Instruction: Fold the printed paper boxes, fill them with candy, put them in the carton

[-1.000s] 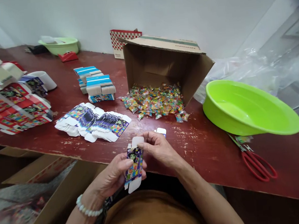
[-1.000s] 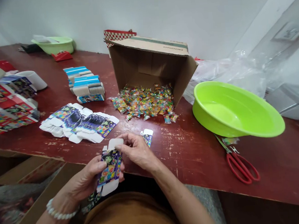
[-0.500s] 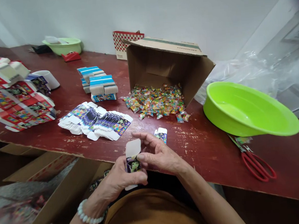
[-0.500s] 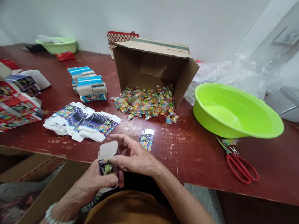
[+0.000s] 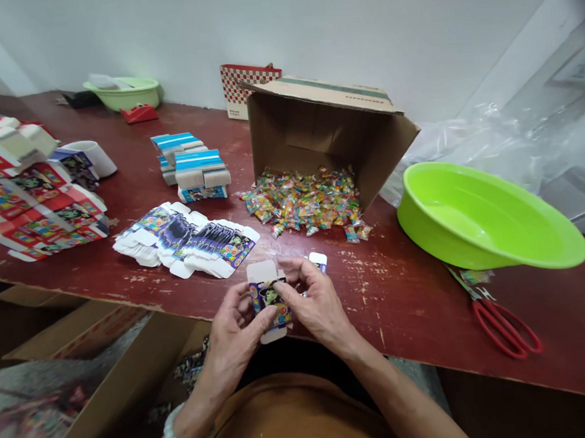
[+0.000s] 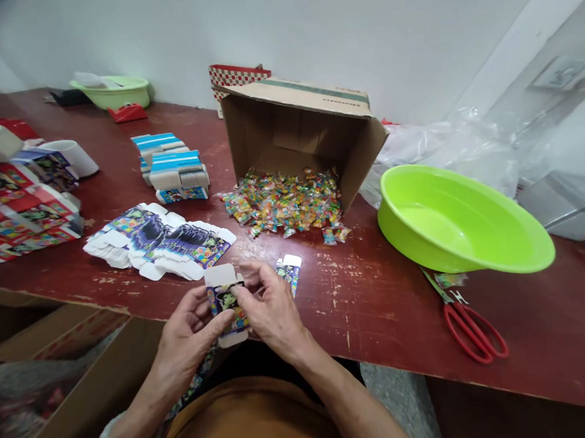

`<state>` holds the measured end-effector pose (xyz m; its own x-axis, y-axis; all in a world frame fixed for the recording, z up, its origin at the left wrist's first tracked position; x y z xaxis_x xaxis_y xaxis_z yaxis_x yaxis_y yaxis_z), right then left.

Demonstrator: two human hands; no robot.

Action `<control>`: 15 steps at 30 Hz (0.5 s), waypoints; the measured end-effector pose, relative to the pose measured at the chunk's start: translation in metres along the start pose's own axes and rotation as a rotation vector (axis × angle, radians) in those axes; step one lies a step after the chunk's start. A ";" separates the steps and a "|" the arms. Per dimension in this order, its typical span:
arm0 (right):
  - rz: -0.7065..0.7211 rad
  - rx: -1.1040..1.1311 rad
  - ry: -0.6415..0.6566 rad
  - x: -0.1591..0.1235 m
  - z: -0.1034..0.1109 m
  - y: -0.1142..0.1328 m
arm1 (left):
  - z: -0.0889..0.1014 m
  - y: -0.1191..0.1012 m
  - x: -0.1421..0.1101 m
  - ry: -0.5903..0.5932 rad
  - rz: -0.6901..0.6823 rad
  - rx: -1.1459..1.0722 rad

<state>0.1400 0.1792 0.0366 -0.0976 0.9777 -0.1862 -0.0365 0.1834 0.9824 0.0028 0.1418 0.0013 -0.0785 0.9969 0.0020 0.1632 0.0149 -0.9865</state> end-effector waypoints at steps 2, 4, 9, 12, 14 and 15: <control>-0.004 0.016 -0.041 0.001 0.004 -0.002 | 0.006 -0.009 -0.003 -0.079 -0.073 -0.009; 0.002 0.047 -0.037 0.000 0.003 -0.006 | 0.006 -0.017 -0.007 -0.096 -0.119 0.009; 0.050 0.120 0.054 -0.001 -0.005 -0.013 | 0.008 -0.018 -0.009 -0.093 -0.067 0.004; -0.028 0.127 0.138 0.003 -0.009 -0.022 | 0.011 -0.009 -0.006 -0.068 -0.002 -0.030; -0.119 0.184 0.202 0.007 -0.011 -0.029 | 0.013 -0.003 -0.004 -0.042 0.006 -0.024; -0.157 0.221 0.219 0.008 -0.011 -0.031 | 0.014 -0.001 -0.003 -0.023 0.000 -0.010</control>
<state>0.1290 0.1804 0.0047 -0.3195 0.8951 -0.3110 0.1460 0.3708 0.9172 -0.0104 0.1375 0.0004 -0.1006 0.9949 -0.0020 0.1727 0.0154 -0.9849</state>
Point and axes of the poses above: each hand's wrist, its own x-axis towards the middle knuckle, its own z-axis out of the back of the hand, y = z × x, the point moved 10 cm from there along x, towards the middle knuckle, and after that the axes turned 11 degrees about -z, right-handed, at the moved point
